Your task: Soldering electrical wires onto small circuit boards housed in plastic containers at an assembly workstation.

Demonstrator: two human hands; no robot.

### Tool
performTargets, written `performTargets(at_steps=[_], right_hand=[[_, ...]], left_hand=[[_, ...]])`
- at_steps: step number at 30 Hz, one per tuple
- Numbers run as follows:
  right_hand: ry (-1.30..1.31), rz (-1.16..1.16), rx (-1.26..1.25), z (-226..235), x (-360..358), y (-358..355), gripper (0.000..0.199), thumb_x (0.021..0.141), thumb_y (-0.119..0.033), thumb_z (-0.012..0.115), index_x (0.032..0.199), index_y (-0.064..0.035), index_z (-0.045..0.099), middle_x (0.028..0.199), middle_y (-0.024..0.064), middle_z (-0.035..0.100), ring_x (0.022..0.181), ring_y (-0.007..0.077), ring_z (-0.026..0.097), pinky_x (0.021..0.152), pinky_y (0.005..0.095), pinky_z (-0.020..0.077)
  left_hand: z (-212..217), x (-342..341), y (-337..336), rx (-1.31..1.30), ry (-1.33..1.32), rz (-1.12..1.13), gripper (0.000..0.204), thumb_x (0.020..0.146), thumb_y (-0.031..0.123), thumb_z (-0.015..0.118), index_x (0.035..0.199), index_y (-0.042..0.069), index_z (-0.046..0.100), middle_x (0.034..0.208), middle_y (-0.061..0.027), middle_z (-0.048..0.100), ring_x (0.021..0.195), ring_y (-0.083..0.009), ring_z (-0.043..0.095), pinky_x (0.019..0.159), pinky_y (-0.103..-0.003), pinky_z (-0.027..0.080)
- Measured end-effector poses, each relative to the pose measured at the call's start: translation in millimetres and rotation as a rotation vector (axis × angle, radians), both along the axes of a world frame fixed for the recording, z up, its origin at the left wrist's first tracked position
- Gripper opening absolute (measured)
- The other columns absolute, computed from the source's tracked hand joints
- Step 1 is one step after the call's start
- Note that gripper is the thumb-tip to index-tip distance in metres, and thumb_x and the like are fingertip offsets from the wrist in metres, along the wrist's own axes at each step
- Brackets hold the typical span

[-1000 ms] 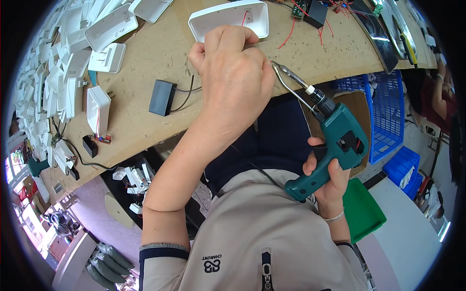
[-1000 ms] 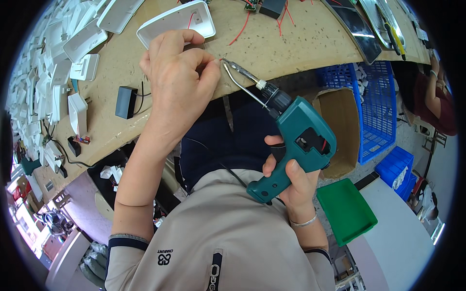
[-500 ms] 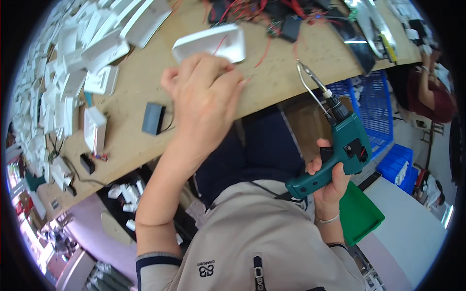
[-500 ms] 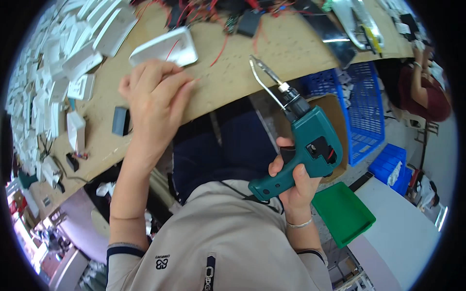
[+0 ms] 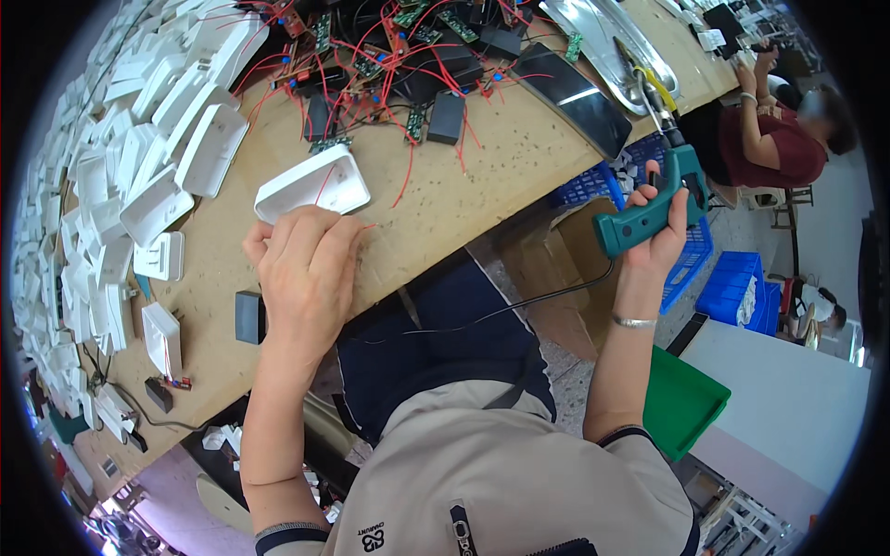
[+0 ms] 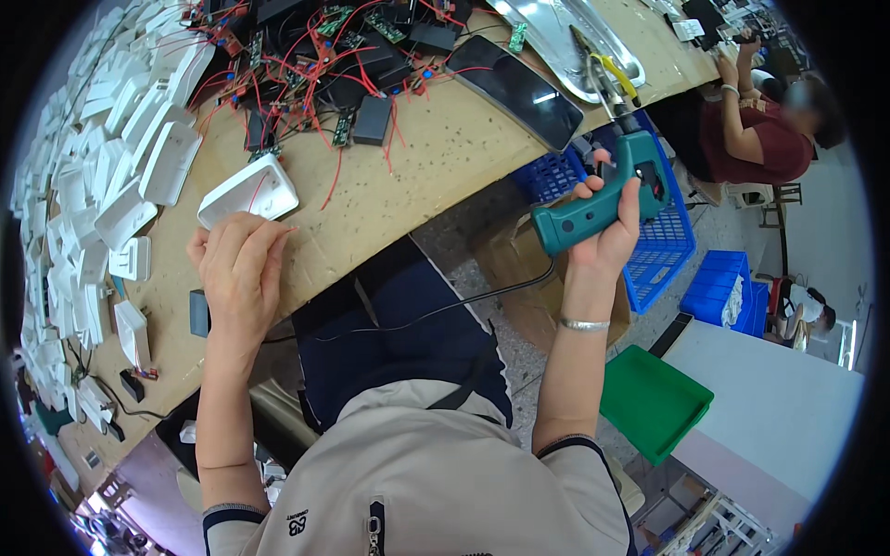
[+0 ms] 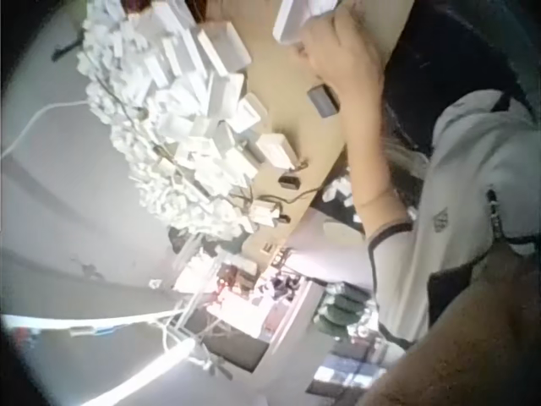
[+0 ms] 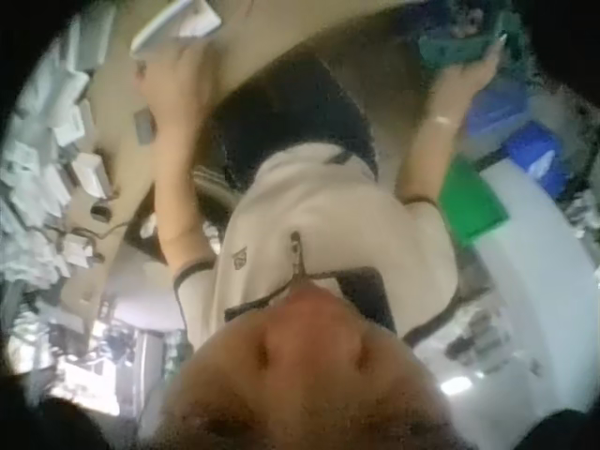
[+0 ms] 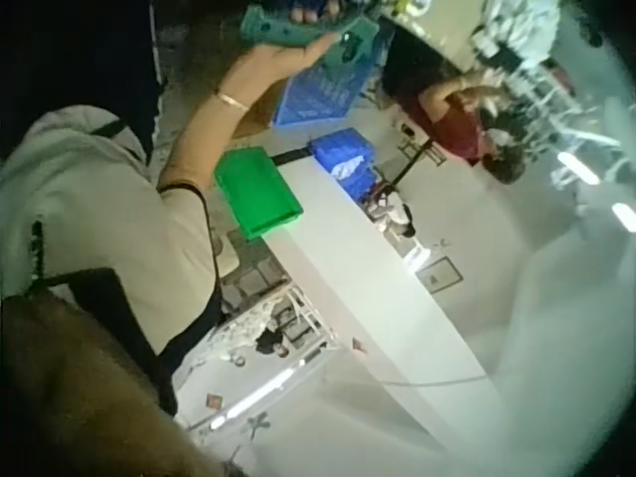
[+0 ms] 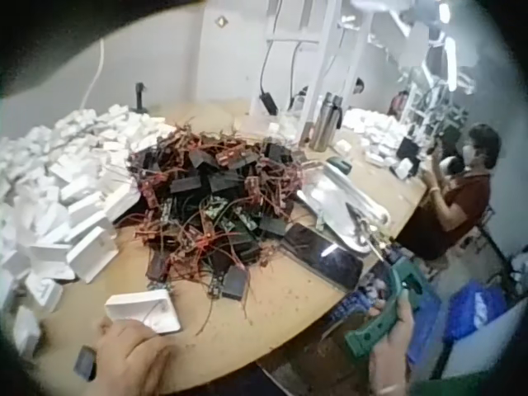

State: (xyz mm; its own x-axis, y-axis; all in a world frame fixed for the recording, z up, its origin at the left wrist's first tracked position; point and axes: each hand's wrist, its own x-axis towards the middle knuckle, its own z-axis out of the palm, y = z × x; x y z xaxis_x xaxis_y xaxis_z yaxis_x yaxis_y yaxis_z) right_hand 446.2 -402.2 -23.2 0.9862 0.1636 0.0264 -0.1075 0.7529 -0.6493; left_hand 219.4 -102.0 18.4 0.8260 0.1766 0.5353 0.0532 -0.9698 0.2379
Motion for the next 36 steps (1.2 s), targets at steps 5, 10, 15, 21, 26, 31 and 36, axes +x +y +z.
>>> performTargets(at_steps=[5,10,15,21,26,31,36], right_hand=[[0.107,0.006,-0.038,0,10,-3,0.047,0.095,-0.026,0.05,0.127,0.0052,0.038,0.119,0.0203,0.052,0.078,0.0183,0.056,0.068,0.0281,0.0504],[0.077,0.042,-0.064,-14,16,-6,0.047,0.095,-0.025,0.049,0.128,0.0053,0.037,0.12,0.0206,0.051,0.079,0.0186,0.056,0.069,0.0287,0.0503],[0.056,0.068,-0.064,-6,18,-27,0.049,0.095,-0.023,0.049,0.131,0.0051,0.034,0.124,0.0202,0.049,0.082,0.0189,0.054,0.071,0.0296,0.0486],[-0.048,0.298,0.085,14,-45,11,0.06,0.091,-0.021,0.057,0.138,0.0029,0.028,0.135,0.0192,0.041,0.082,0.0162,0.048,0.073,0.0268,0.0455],[0.141,0.637,0.314,20,-113,87,0.07,0.088,-0.025,0.061,0.144,-0.0081,0.022,0.144,0.02,0.028,0.099,0.0218,0.052,0.084,0.0325,0.0481],[-0.013,0.796,0.037,8,-135,150,0.069,0.092,-0.039,0.049,0.145,-0.0069,0.016,0.146,0.0233,0.021,0.132,0.0362,0.032,0.106,0.0431,0.0353],[-0.003,0.784,0.058,9,-141,180,0.072,0.092,-0.041,0.05,0.144,-0.0052,0.017,0.147,0.0226,0.021,0.136,0.0367,0.024,0.113,0.0431,0.0237]], left_hand=[[2,1,3,0.017,-0.022,0.005,0.019,0.07,0.005,0.069,0.087,0.01,0.062,0.078,-0.0011,0.056,0.078,-0.0187,0.056,0.072,-0.035,0.03],[3,-6,6,0.049,0.005,0.055,0.018,0.07,0.006,0.069,0.086,0.011,0.062,0.076,-0.001,0.055,0.074,-0.0187,0.055,0.071,-0.035,0.03],[-3,2,11,0.046,-0.053,0.037,0.015,0.069,0.007,0.069,0.081,0.013,0.061,0.071,0.0008,0.052,0.069,-0.0175,0.054,0.073,-0.037,0.03],[1,-6,16,0.082,-0.044,0.11,0.015,0.066,0.009,0.07,0.076,0.013,0.061,0.079,0.0017,0.055,0.078,-0.0172,0.054,0.079,-0.044,0.029],[0,0,23,0.008,-0.058,0.139,0.008,0.066,0.011,0.07,0.071,0.009,0.064,0.098,-0.0025,0.057,0.099,-0.0214,0.053,0.088,-0.049,0.028],[-5,8,34,-0.143,-0.145,0.084,0.005,0.066,0.008,0.067,0.07,0.006,0.066,0.108,-0.0076,0.057,0.106,-0.0252,0.052,0.092,-0.052,0.029],[-2,7,43,-0.206,-0.042,0.064,0.009,0.07,0.008,0.068,0.078,0.005,0.068,0.11,-0.0099,0.058,0.106,-0.026,0.053,0.09,-0.035,0.037]])
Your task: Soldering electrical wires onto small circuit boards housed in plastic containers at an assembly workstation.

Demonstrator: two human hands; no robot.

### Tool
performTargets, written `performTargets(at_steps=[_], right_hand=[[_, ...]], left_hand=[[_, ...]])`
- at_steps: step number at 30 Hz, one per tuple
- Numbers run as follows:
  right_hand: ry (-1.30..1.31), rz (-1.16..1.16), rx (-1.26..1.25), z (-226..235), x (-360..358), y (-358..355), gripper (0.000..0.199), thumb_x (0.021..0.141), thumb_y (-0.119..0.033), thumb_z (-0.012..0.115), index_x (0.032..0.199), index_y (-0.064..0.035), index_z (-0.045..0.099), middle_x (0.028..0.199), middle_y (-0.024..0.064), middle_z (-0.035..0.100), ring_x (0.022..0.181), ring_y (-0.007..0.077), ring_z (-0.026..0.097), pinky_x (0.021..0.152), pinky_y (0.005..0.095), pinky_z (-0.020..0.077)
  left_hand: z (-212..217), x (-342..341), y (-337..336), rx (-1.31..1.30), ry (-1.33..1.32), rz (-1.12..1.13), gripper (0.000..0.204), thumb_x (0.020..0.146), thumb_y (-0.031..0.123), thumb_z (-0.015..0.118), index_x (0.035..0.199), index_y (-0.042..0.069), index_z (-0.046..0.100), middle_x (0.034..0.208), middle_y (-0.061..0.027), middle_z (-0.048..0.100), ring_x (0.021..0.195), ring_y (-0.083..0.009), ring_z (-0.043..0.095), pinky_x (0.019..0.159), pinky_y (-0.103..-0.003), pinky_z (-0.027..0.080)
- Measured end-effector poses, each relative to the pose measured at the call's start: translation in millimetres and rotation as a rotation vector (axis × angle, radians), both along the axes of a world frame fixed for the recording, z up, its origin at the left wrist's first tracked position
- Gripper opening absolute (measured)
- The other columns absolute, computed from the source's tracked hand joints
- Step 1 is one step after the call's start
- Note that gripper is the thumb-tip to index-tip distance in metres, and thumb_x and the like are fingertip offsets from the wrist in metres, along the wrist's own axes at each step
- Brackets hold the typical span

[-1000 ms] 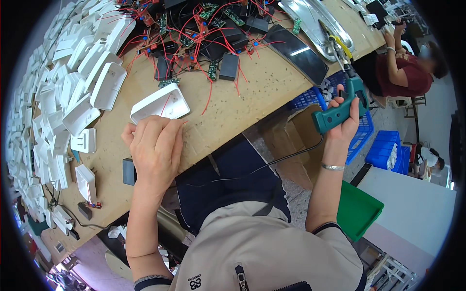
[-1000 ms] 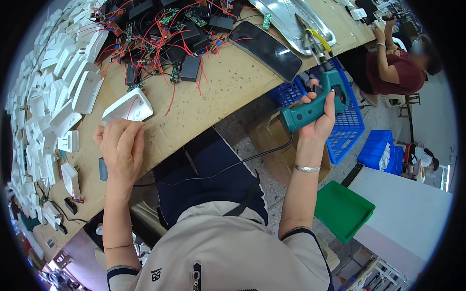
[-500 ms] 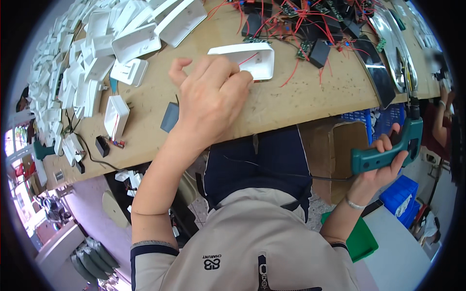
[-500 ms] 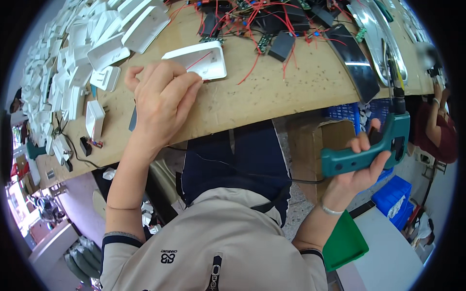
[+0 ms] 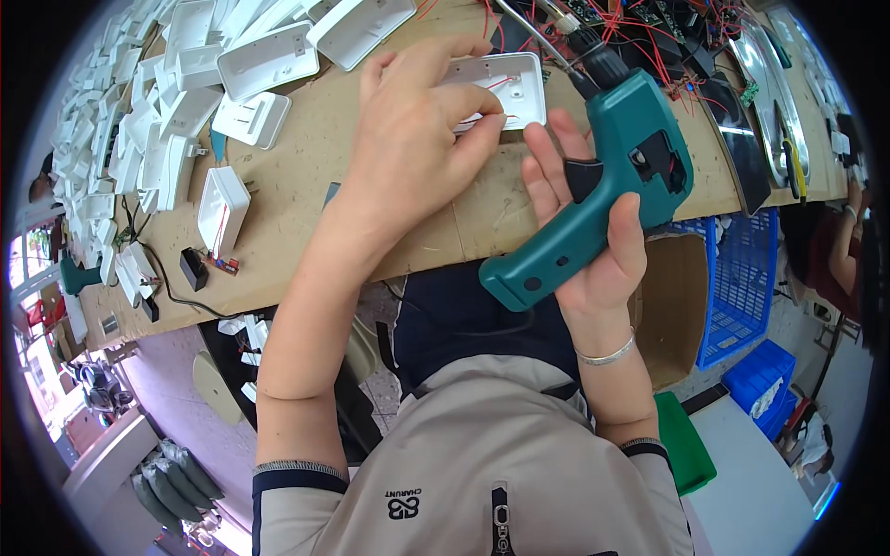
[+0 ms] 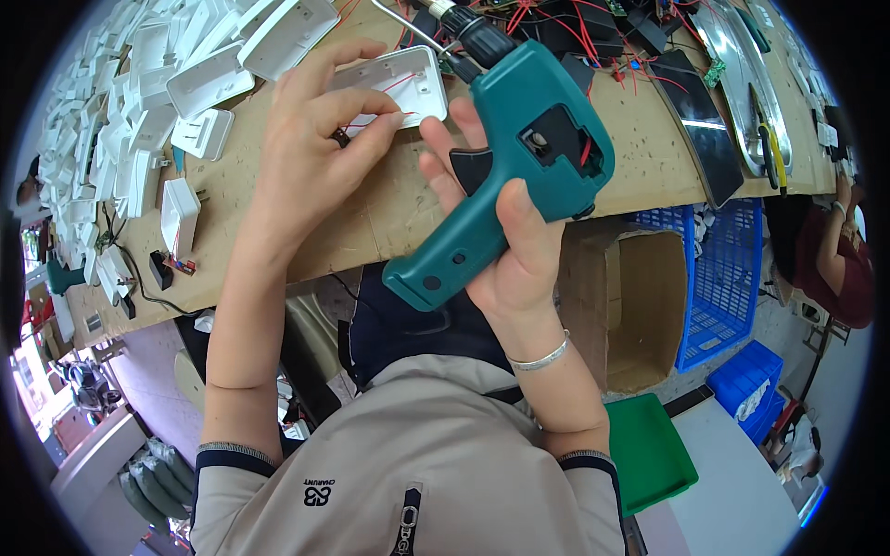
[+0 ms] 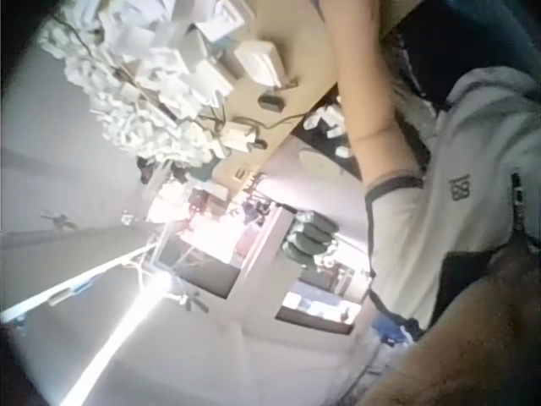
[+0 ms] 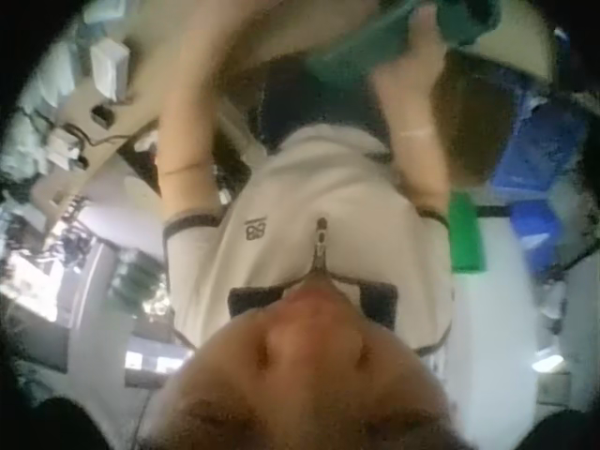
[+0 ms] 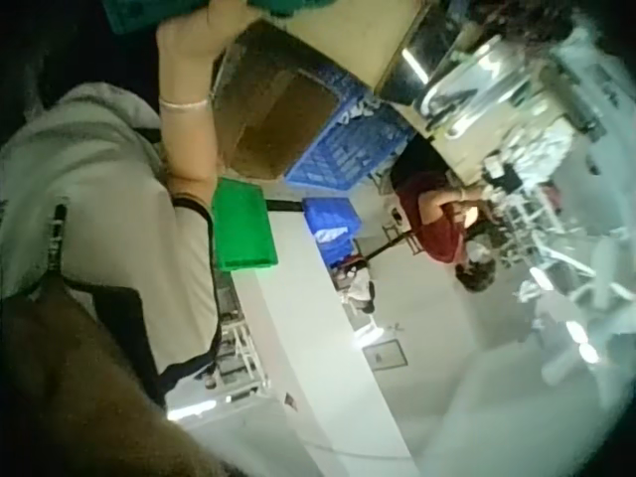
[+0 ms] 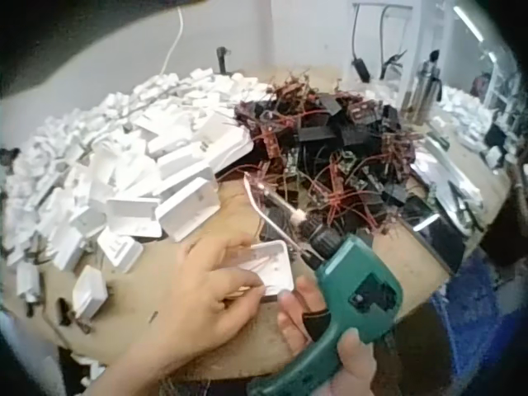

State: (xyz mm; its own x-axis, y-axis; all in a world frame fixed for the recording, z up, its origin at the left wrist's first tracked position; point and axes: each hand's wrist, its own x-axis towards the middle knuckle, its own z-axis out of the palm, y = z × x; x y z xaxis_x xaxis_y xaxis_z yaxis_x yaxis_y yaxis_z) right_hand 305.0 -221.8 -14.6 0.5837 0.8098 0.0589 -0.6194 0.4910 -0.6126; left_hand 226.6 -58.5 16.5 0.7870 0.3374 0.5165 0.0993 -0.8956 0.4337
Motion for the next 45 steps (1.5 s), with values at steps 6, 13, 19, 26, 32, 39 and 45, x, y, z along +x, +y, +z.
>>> performTargets(at_steps=[6,13,19,26,32,39,45], right_hand=[[-0.044,-0.066,-0.032,-1,0,2,0.072,0.091,-0.042,0.05,0.144,-0.0052,0.017,0.146,0.0234,0.022,0.136,0.037,0.021,0.114,0.0434,0.0196],[-0.212,-0.123,-0.137,10,4,-46,0.076,0.089,-0.042,0.054,0.142,-0.0009,0.019,0.142,0.0251,0.029,0.126,0.0348,0.04,0.103,0.0432,0.0388],[-0.403,-0.263,-0.435,35,-14,-85,0.077,0.082,-0.041,0.067,0.133,0.0042,0.032,0.124,0.0246,0.048,0.083,0.0201,0.062,0.063,0.0279,0.0553],[-0.579,-0.259,-0.618,32,-28,-113,0.073,0.078,-0.041,0.071,0.125,0.0051,0.042,0.116,0.0218,0.055,0.077,0.0179,0.063,0.059,0.0248,0.0539],[-0.664,-0.204,-0.65,29,-30,-115,0.07,0.076,-0.038,0.074,0.122,0.0055,0.046,0.113,0.0205,0.057,0.076,0.0175,0.062,0.063,0.0272,0.0535],[-0.602,-0.145,-0.751,33,-30,-105,0.068,0.076,-0.03,0.075,0.125,0.0046,0.045,0.115,0.0195,0.057,0.078,0.0179,0.062,0.066,0.0289,0.0524],[-0.703,-0.087,-0.757,33,-25,-101,0.063,0.076,-0.023,0.074,0.125,0.0029,0.046,0.116,0.0177,0.058,0.079,0.0181,0.061,0.067,0.0292,0.0519]], left_hand=[[-5,3,-3,-0.044,-0.013,-0.01,0.01,0.069,0.008,0.069,0.078,0.004,0.068,0.104,-0.0086,0.06,0.094,-0.0243,0.057,0.081,-0.034,0.041],[-18,11,-22,0.168,-0.114,0.138,0.007,0.065,0.006,0.067,0.066,0.002,0.062,0.102,-0.0084,0.058,0.092,-0.025,0.054,0.081,-0.042,0.035],[-26,15,-21,0.146,-0.135,0.194,0.008,0.065,0.006,0.066,0.068,0.001,0.061,0.103,-0.0086,0.058,0.091,-0.0248,0.052,0.081,-0.042,0.034],[-20,18,-26,0.147,-0.066,0.245,0.006,0.066,0.006,0.067,0.071,0.003,0.065,0.097,-0.0073,0.059,0.09,-0.0235,0.055,0.083,-0.037,0.036],[-20,19,-26,0.154,-0.076,0.258,0.006,0.066,0.007,0.068,0.07,0.002,0.065,0.096,-0.0065,0.058,0.089,-0.0231,0.054,0.082,-0.037,0.036],[-22,19,-25,0.153,-0.103,0.26,0.006,0.066,0.006,0.068,0.068,0.002,0.064,0.095,-0.006,0.058,0.087,-0.0231,0.054,0.08,-0.036,0.036],[-22,20,-26,0.149,-0.116,0.27,0.006,0.064,0.005,0.068,0.068,0.003,0.064,0.094,-0.0058,0.058,0.085,-0.0231,0.054,0.079,-0.036,0.036]])
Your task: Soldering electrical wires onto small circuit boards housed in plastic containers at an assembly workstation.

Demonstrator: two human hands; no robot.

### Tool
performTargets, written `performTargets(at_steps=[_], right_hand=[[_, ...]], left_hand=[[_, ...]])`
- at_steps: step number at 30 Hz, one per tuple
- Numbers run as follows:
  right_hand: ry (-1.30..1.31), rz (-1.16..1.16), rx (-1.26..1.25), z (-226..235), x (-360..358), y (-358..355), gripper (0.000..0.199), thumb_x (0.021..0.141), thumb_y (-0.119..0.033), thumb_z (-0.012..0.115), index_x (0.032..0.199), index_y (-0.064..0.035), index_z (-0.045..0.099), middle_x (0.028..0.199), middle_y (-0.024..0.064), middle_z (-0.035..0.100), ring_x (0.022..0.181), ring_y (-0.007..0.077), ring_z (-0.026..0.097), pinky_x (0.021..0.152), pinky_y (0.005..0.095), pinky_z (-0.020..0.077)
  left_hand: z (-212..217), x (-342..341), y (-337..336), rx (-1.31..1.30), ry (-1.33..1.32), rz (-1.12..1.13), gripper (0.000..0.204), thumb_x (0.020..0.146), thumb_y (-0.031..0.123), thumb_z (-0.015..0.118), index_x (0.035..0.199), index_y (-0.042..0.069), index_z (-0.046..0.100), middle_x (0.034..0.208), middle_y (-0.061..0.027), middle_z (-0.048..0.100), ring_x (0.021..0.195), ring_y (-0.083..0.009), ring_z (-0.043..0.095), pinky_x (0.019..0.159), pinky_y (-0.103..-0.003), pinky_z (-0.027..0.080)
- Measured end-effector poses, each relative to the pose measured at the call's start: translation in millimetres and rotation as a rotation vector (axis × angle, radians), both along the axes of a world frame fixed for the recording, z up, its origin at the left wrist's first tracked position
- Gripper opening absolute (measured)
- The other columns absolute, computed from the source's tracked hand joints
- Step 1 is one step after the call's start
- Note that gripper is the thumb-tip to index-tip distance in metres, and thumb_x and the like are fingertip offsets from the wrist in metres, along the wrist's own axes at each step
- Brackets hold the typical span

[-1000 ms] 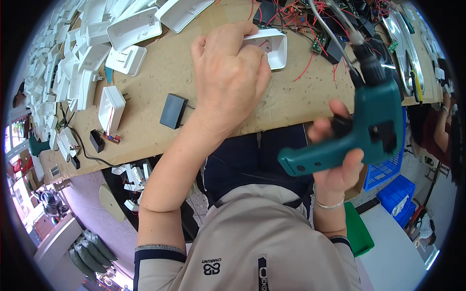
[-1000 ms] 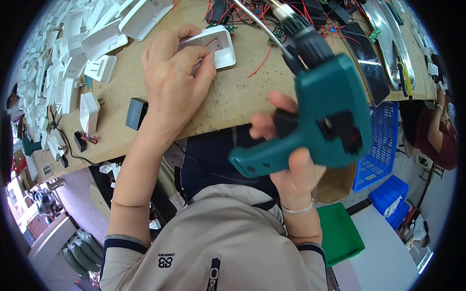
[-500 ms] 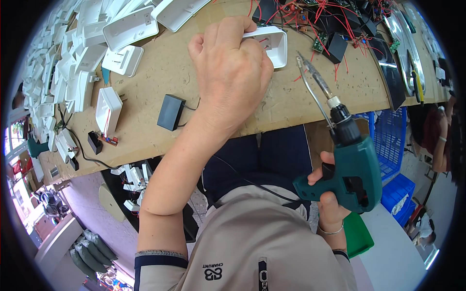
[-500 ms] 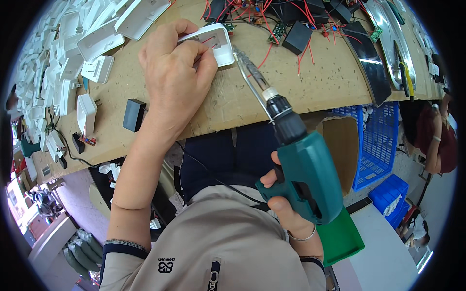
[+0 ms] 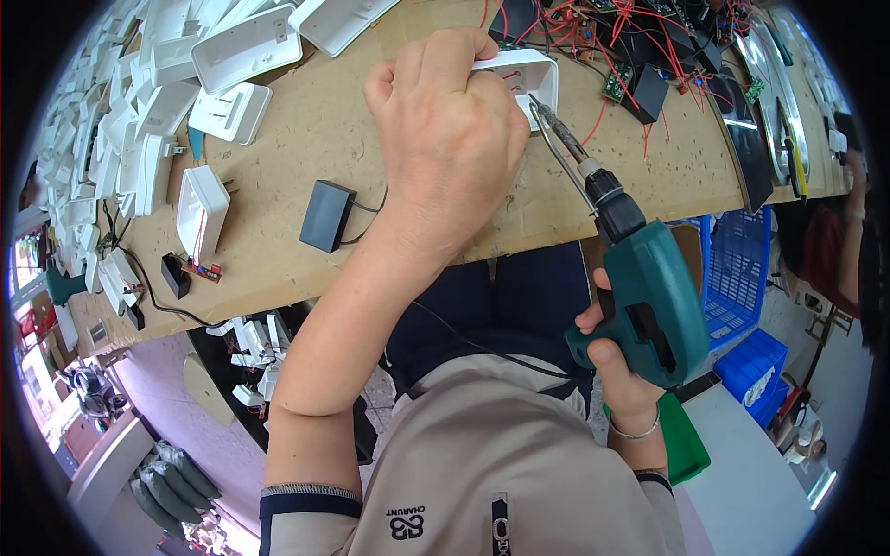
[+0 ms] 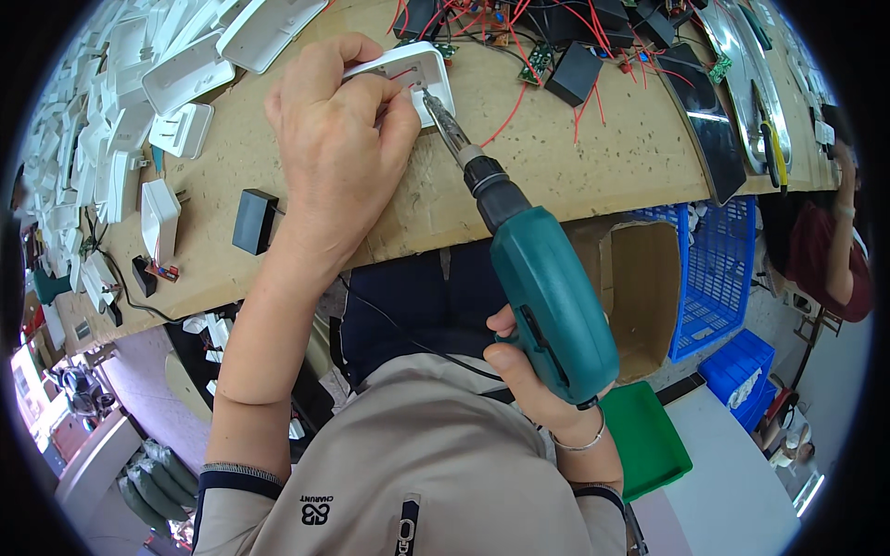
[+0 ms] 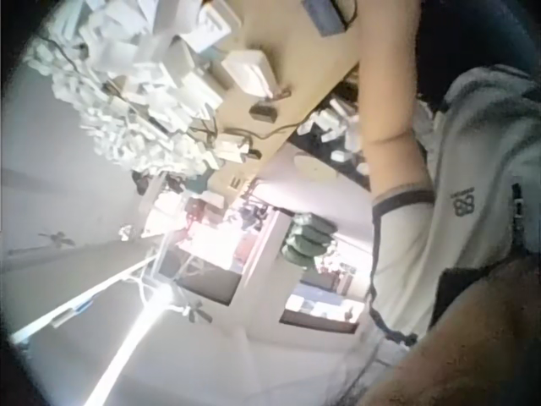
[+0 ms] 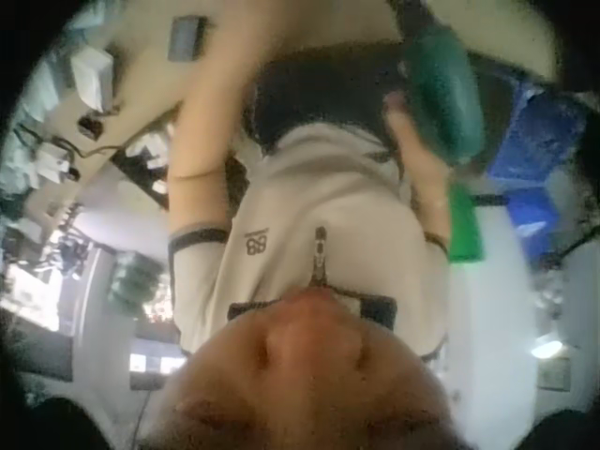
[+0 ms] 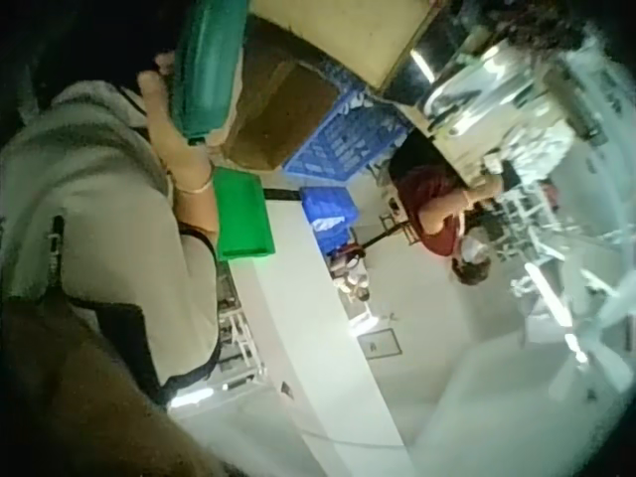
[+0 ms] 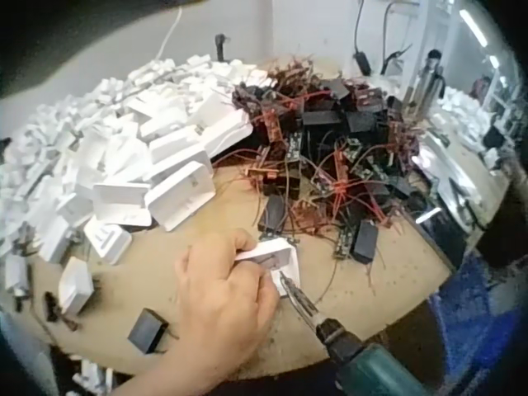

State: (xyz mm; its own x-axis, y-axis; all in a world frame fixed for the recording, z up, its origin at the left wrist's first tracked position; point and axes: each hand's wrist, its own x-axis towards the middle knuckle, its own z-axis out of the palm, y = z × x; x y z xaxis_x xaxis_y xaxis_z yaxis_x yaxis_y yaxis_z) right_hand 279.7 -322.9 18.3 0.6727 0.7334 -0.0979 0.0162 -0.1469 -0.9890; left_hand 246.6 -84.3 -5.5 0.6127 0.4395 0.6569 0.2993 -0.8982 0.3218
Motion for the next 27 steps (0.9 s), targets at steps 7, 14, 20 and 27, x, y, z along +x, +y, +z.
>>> performTargets(at_steps=[7,14,20,27], right_hand=[[-0.035,0.001,-0.011,1,2,5,0.061,0.076,-0.021,0.074,0.125,0.0028,0.046,0.115,0.0175,0.058,0.079,0.0179,0.061,0.068,0.0285,0.0517],[-0.002,-0.06,0.055,9,1,17,0.041,0.074,-0.002,0.074,0.11,0.005,0.055,0.085,0.0101,0.064,0.073,0.0154,0.061,0.064,0.0261,0.0497],[-0.102,-0.013,0.01,7,3,15,0.055,0.073,0.0,0.075,0.118,0.0056,0.044,0.082,0.0103,0.063,0.072,0.015,0.061,0.064,0.0261,0.0499],[-0.099,-0.045,0.004,12,3,19,0.055,0.071,0.0,0.076,0.116,0.0069,0.046,0.081,0.009,0.064,0.069,0.0141,0.061,0.064,0.0252,0.0503]], left_hand=[[-2,1,0,0.034,0.008,0.014,0.006,0.063,0.006,0.067,0.067,0.003,0.063,0.094,-0.0046,0.058,0.085,-0.0227,0.053,0.078,-0.037,0.036],[-2,1,0,0.034,0.001,0.01,0.006,0.064,0.006,0.067,0.066,0.003,0.063,0.094,-0.0046,0.057,0.085,-0.0226,0.053,0.078,-0.037,0.036],[-3,1,1,0.044,-0.015,0.012,0.006,0.064,0.006,0.067,0.066,0.003,0.062,0.094,-0.0048,0.058,0.085,-0.0227,0.053,0.078,-0.037,0.036],[-3,2,1,0.045,-0.016,0.014,0.006,0.064,0.006,0.066,0.066,0.003,0.062,0.095,-0.0049,0.058,0.084,-0.0226,0.054,0.078,-0.037,0.036]])
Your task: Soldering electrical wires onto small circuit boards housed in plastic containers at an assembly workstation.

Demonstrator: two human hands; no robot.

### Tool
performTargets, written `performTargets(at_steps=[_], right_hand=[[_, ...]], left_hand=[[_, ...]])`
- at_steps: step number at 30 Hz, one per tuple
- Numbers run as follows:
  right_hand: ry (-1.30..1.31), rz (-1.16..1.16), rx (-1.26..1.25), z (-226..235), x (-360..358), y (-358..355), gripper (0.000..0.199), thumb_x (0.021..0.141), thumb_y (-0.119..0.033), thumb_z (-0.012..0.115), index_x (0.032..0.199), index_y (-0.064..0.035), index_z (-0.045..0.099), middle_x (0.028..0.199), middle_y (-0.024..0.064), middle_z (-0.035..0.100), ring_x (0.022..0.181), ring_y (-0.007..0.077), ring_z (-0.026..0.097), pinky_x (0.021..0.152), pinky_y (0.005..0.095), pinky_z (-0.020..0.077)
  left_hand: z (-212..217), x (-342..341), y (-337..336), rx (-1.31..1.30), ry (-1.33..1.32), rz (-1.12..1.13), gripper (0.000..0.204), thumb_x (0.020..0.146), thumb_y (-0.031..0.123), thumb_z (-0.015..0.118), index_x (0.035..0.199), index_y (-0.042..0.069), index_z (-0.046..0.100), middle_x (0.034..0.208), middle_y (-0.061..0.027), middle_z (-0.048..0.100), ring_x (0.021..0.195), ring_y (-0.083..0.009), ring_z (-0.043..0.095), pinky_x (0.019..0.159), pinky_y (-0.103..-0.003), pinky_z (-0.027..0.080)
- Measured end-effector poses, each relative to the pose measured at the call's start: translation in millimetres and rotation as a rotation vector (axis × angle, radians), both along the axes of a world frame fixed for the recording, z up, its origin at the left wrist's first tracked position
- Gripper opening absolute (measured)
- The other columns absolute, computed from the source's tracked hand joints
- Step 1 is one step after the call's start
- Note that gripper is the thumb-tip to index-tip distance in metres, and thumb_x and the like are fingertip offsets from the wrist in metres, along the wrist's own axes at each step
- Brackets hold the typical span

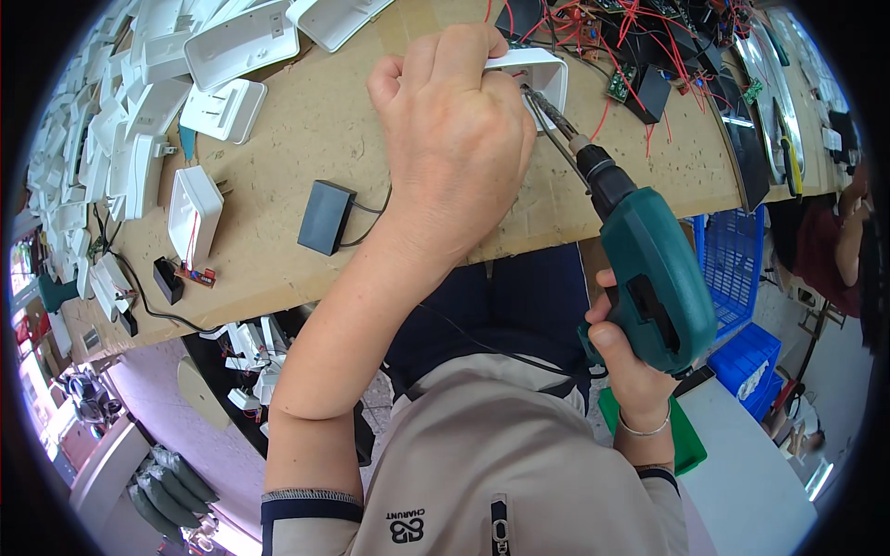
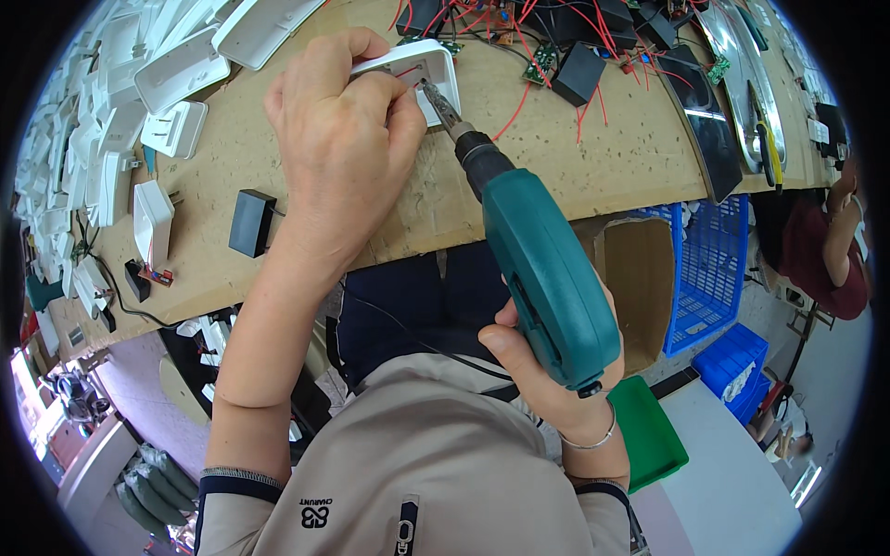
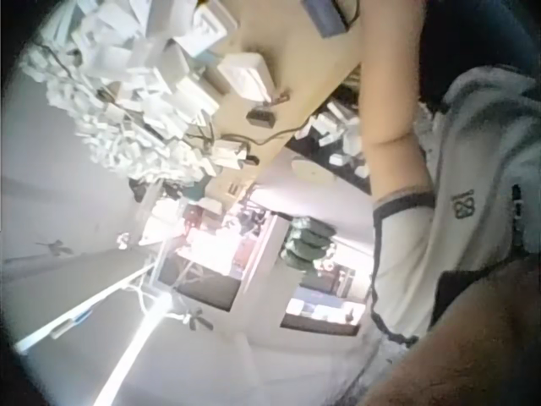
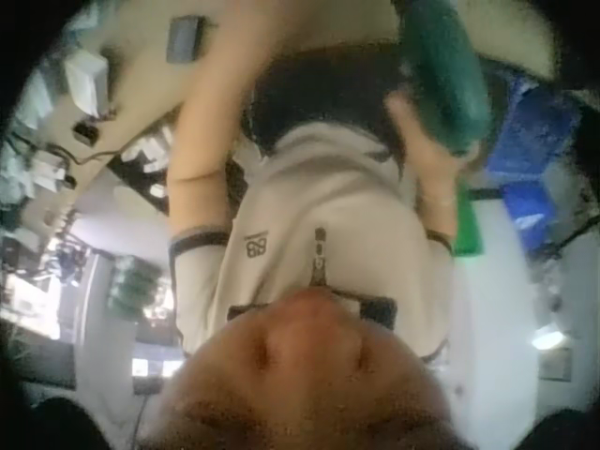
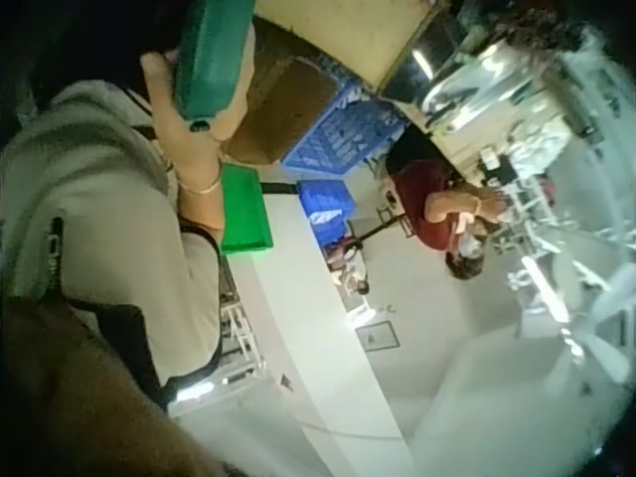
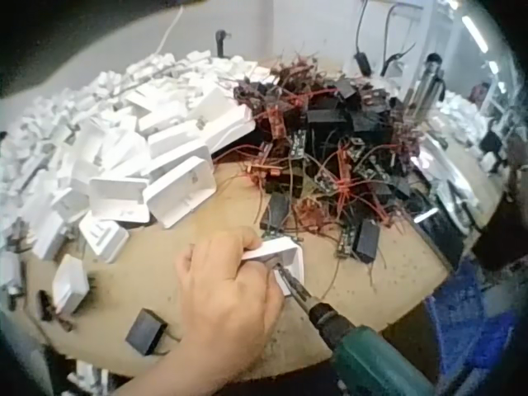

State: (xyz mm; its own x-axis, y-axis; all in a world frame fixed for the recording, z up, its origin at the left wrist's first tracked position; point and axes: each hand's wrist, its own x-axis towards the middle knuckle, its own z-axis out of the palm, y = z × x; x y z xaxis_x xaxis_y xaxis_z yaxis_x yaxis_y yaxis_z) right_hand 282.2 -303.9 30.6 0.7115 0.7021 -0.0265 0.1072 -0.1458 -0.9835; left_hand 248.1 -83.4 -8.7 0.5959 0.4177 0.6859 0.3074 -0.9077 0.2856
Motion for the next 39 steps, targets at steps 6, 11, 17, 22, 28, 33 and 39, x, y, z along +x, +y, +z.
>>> performTargets(at_steps=[6,11,17,22,28,33,39], right_hand=[[-0.055,0.033,-0.106,6,2,-2,0.058,0.07,-0.002,0.078,0.118,0.0058,0.046,0.086,0.0086,0.064,0.07,0.0115,0.061,0.065,0.0247,0.0513],[-0.056,0.002,-0.108,5,1,-3,0.063,0.069,-0.002,0.079,0.121,0.0056,0.045,0.089,0.0085,0.064,0.073,0.0103,0.063,0.067,0.0229,0.0526],[-0.022,0.006,-0.129,9,0,-3,0.064,0.069,-0.002,0.079,0.123,0.0068,0.044,0.092,0.0101,0.064,0.074,0.0108,0.063,0.067,0.0235,0.053],[-0.074,0.0,-0.085,10,-2,2,0.064,0.069,-0.002,0.078,0.122,0.0077,0.044,0.093,0.0109,0.065,0.074,0.0119,0.064,0.067,0.024,0.0531],[-0.097,0.006,-0.043,8,-1,1,0.061,0.069,-0.004,0.079,0.119,0.008,0.046,0.084,0.0111,0.066,0.073,0.0139,0.064,0.065,0.0249,0.0533],[-0.07,-0.03,0.004,10,-3,2,0.057,0.07,-0.005,0.079,0.115,0.0075,0.048,0.08,0.0113,0.066,0.073,0.0153,0.065,0.064,0.0256,0.0531],[-0.013,-0.027,-0.025,13,-3,1,0.05,0.07,-0.006,0.079,0.11,0.0061,0.051,0.082,0.0108,0.066,0.071,0.0165,0.064,0.064,0.0272,0.0527]], left_hand=[[-1,0,1,0.006,0.002,-0.003,0.006,0.064,0.006,0.066,0.066,0.003,0.062,0.095,-0.0048,0.058,0.084,-0.0227,0.054,0.078,-0.037,0.036],[0,0,0,-0.003,0.01,-0.004,0.005,0.064,0.006,0.066,0.066,0.003,0.062,0.096,-0.0045,0.058,0.085,-0.0227,0.053,0.078,-0.037,0.035],[0,-1,0,-0.005,0.014,-0.001,0.005,0.065,0.007,0.066,0.066,0.003,0.062,0.096,-0.0043,0.058,0.085,-0.0228,0.053,0.078,-0.038,0.035],[1,-1,0,-0.008,0.016,-0.001,0.005,0.065,0.007,0.066,0.066,0.004,0.062,0.097,-0.0045,0.058,0.086,-0.023,0.053,0.078,-0.038,0.035],[3,-2,-2,-0.016,0.03,0.002,0.005,0.065,0.007,0.066,0.066,0.004,0.062,0.097,-0.0045,0.058,0.087,-0.0233,0.053,0.079,-0.039,0.035],[2,-1,-1,-0.016,0.017,-0.003,0.005,0.065,0.007,0.066,0.066,0.004,0.063,0.097,-0.0043,0.058,0.087,-0.023,0.053,0.079,-0.039,0.035],[1,-1,0,-0.016,0.024,0.005,0.004,0.065,0.007,0.065,0.066,0.004,0.063,0.097,-0.0041,0.058,0.087,-0.0226,0.053,0.078,-0.038,0.035]])
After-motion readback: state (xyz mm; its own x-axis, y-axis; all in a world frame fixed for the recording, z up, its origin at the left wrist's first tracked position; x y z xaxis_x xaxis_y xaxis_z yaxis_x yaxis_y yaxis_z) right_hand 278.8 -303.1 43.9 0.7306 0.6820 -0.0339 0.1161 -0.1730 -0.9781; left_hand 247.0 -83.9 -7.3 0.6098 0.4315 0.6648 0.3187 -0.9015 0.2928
